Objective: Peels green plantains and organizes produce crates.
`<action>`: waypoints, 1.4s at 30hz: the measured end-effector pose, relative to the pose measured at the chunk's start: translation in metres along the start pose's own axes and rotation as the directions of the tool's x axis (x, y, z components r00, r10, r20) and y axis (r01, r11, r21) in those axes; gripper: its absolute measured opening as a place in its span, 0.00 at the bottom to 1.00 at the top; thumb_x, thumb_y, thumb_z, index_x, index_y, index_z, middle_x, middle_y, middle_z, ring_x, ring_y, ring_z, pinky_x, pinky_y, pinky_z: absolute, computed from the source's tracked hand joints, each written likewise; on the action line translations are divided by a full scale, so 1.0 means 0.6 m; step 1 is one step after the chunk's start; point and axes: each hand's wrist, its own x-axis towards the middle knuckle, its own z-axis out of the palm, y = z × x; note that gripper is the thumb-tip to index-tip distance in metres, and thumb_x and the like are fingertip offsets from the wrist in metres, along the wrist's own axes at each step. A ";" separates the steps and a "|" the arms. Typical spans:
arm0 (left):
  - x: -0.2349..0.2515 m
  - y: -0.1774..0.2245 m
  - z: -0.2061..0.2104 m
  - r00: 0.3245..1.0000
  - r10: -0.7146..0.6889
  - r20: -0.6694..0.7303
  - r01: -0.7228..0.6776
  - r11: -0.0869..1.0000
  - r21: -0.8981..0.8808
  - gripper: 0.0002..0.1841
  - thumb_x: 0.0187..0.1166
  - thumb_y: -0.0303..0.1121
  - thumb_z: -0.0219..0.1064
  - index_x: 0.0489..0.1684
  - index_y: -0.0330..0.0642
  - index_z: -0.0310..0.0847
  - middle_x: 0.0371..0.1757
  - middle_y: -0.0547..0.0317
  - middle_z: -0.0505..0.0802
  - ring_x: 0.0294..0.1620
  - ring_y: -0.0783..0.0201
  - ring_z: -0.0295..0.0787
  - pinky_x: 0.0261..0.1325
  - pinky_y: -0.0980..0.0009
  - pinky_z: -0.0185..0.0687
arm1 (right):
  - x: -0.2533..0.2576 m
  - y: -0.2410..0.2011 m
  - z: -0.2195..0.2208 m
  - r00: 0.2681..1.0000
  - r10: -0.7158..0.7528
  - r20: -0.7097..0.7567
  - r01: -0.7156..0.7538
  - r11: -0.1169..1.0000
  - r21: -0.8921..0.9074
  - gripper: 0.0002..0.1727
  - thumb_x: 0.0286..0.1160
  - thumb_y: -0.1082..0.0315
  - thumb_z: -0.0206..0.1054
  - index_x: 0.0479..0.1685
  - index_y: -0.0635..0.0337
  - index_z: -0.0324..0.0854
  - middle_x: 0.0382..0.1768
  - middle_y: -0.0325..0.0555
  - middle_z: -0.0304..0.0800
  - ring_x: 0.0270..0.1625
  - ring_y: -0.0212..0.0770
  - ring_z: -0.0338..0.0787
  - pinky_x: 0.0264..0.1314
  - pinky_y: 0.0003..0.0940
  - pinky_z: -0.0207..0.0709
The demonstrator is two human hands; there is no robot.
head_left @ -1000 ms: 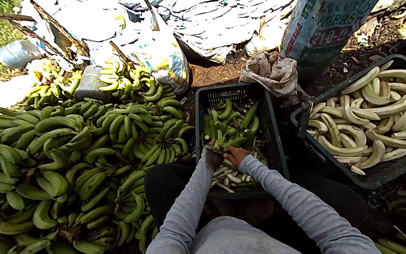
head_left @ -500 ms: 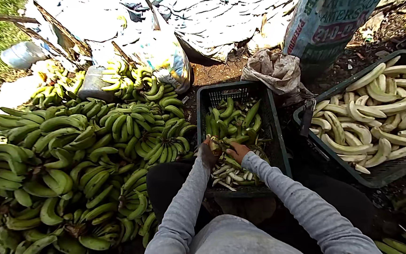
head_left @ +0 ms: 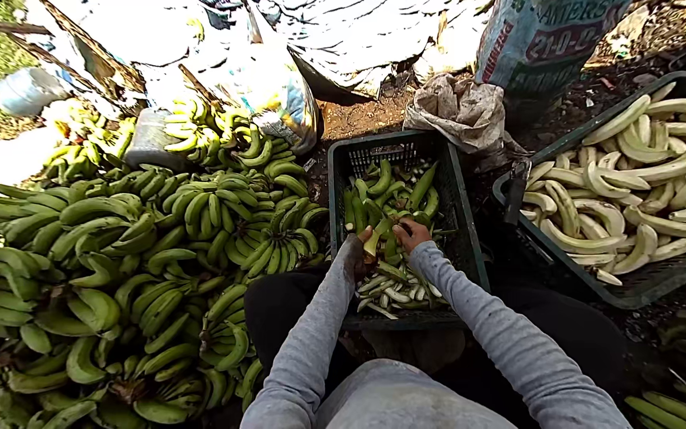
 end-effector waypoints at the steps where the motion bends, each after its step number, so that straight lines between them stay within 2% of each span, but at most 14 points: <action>1: -0.004 -0.002 -0.011 1.000 -0.004 0.017 0.004 1.000 -0.016 0.21 0.92 0.49 0.50 0.51 0.39 0.78 0.25 0.57 0.82 0.16 0.69 0.77 0.17 0.77 0.75 | 0.027 0.013 -0.029 0.988 0.068 -0.136 -0.059 0.996 0.070 0.22 0.93 0.64 0.56 0.73 0.74 0.75 0.45 0.68 0.89 0.43 0.56 0.88 0.57 0.52 0.80; 3: -0.004 -0.016 -0.045 0.996 0.068 0.049 -0.062 0.991 -0.115 0.21 0.93 0.49 0.49 0.52 0.39 0.77 0.25 0.57 0.82 0.17 0.69 0.79 0.19 0.78 0.77 | 0.054 0.019 -0.065 0.969 0.153 -0.193 -0.145 0.988 0.054 0.23 0.96 0.61 0.52 0.76 0.72 0.72 0.51 0.70 0.88 0.49 0.60 0.89 0.61 0.55 0.80; 5: 0.003 -0.028 -0.050 0.976 0.209 0.054 -0.194 0.958 -0.211 0.17 0.94 0.44 0.48 0.52 0.40 0.75 0.25 0.59 0.84 0.20 0.69 0.82 0.25 0.77 0.83 | 0.044 0.020 -0.035 0.990 0.137 0.031 -0.134 0.987 -0.087 0.26 0.96 0.61 0.50 0.83 0.71 0.65 0.58 0.76 0.85 0.58 0.68 0.88 0.69 0.61 0.76; 8: 0.020 -0.036 -0.030 0.948 0.315 -0.051 -0.318 0.917 -0.242 0.16 0.95 0.39 0.46 0.56 0.38 0.76 0.30 0.57 0.86 0.26 0.66 0.84 0.34 0.71 0.86 | -0.011 0.003 0.032 0.925 0.033 0.378 0.071 0.964 -0.258 0.33 0.95 0.60 0.52 0.94 0.65 0.51 0.66 0.73 0.85 0.69 0.67 0.86 0.81 0.59 0.69; 11: 0.044 -0.045 -0.035 0.925 0.375 -0.059 -0.379 0.906 -0.190 0.20 0.96 0.42 0.39 0.65 0.40 0.73 0.39 0.59 0.85 0.35 0.68 0.84 0.43 0.69 0.83 | -0.042 -0.018 0.045 0.864 -0.012 0.503 0.210 0.917 -0.338 0.30 0.95 0.57 0.52 0.88 0.66 0.62 0.69 0.72 0.84 0.75 0.67 0.83 0.83 0.61 0.66; 15: 0.089 -0.058 -0.048 0.909 0.416 -0.010 -0.416 0.908 -0.048 0.22 0.95 0.48 0.43 0.64 0.39 0.74 0.42 0.58 0.86 0.40 0.69 0.83 0.48 0.67 0.83 | -0.042 -0.023 0.037 0.869 0.004 0.495 0.231 0.882 -0.412 0.32 0.96 0.55 0.50 0.95 0.56 0.54 0.74 0.69 0.82 0.78 0.67 0.81 0.84 0.64 0.64; 20: 0.020 -0.027 0.001 0.958 0.285 0.004 -0.280 0.943 -0.179 0.14 0.95 0.43 0.44 0.54 0.46 0.72 0.36 0.62 0.84 0.35 0.70 0.83 0.44 0.70 0.83 | -0.054 -0.017 0.039 0.929 -0.130 0.347 0.260 0.895 -0.362 0.26 0.93 0.58 0.55 0.84 0.58 0.73 0.70 0.63 0.87 0.74 0.65 0.85 0.78 0.66 0.70; 22: 0.017 -0.011 -0.002 0.969 0.247 0.028 -0.245 0.969 -0.038 0.15 0.95 0.43 0.46 0.51 0.44 0.75 0.30 0.63 0.83 0.27 0.71 0.81 0.34 0.73 0.81 | -0.045 -0.020 0.025 0.951 -0.113 0.286 0.167 0.971 -0.172 0.23 0.91 0.65 0.59 0.79 0.66 0.77 0.58 0.66 0.92 0.59 0.59 0.91 0.73 0.55 0.76; 24: -0.004 0.010 -0.008 0.983 0.147 0.106 -0.159 0.981 0.109 0.17 0.95 0.43 0.47 0.55 0.42 0.77 0.29 0.61 0.83 0.23 0.71 0.80 0.28 0.76 0.80 | -0.020 -0.014 -0.002 0.998 -0.019 0.062 0.015 0.998 0.061 0.21 0.91 0.69 0.58 0.76 0.71 0.76 0.40 0.60 0.89 0.35 0.43 0.84 0.48 0.37 0.80; 26: -0.011 0.009 -0.023 0.983 0.094 0.160 -0.108 0.990 0.086 0.18 0.95 0.41 0.45 0.56 0.41 0.78 0.26 0.61 0.83 0.20 0.71 0.80 0.23 0.78 0.79 | 0.030 0.009 -0.048 0.983 0.148 -0.111 -0.129 0.977 0.167 0.22 0.95 0.63 0.54 0.79 0.67 0.72 0.36 0.56 0.87 0.28 0.40 0.81 0.37 0.36 0.80; 30: 0.012 -0.003 -0.027 0.980 0.163 -0.113 -0.195 0.900 -0.391 0.15 0.94 0.40 0.48 0.45 0.39 0.75 0.29 0.56 0.85 0.24 0.65 0.84 0.27 0.73 0.84 | 0.038 0.017 -0.034 0.904 0.409 0.128 -0.366 0.892 -0.265 0.32 0.97 0.51 0.45 0.80 0.73 0.64 0.53 0.64 0.87 0.42 0.47 0.91 0.52 0.40 0.84; 33: 0.030 0.001 -0.012 0.943 0.260 -0.208 -0.330 0.809 -0.487 0.14 0.94 0.40 0.49 0.46 0.41 0.73 0.34 0.55 0.88 0.29 0.64 0.88 0.32 0.72 0.87 | -0.004 -0.011 0.003 0.891 0.302 0.340 -0.131 0.886 -0.445 0.32 0.97 0.53 0.46 0.85 0.73 0.60 0.71 0.72 0.81 0.72 0.60 0.87 0.80 0.52 0.73; 37: 0.048 0.006 0.002 0.910 0.281 -0.303 -0.403 0.765 -0.502 0.25 0.94 0.54 0.40 0.51 0.44 0.76 0.26 0.62 0.82 0.20 0.68 0.81 0.27 0.73 0.83 | -0.033 -0.020 0.018 0.853 0.034 0.521 0.142 0.945 -0.295 0.32 0.98 0.59 0.41 0.95 0.62 0.42 0.68 0.73 0.81 0.63 0.62 0.87 0.73 0.53 0.75; 42: 0.051 0.006 0.012 0.870 0.398 -0.292 -0.487 0.786 -0.380 0.29 0.94 0.57 0.27 0.52 0.47 0.70 0.25 0.65 0.81 0.22 0.69 0.82 0.30 0.70 0.84 | -0.039 -0.018 0.028 0.907 0.009 0.421 0.157 0.921 -0.356 0.30 0.98 0.55 0.42 0.89 0.65 0.59 0.69 0.71 0.84 0.74 0.65 0.84 0.81 0.59 0.69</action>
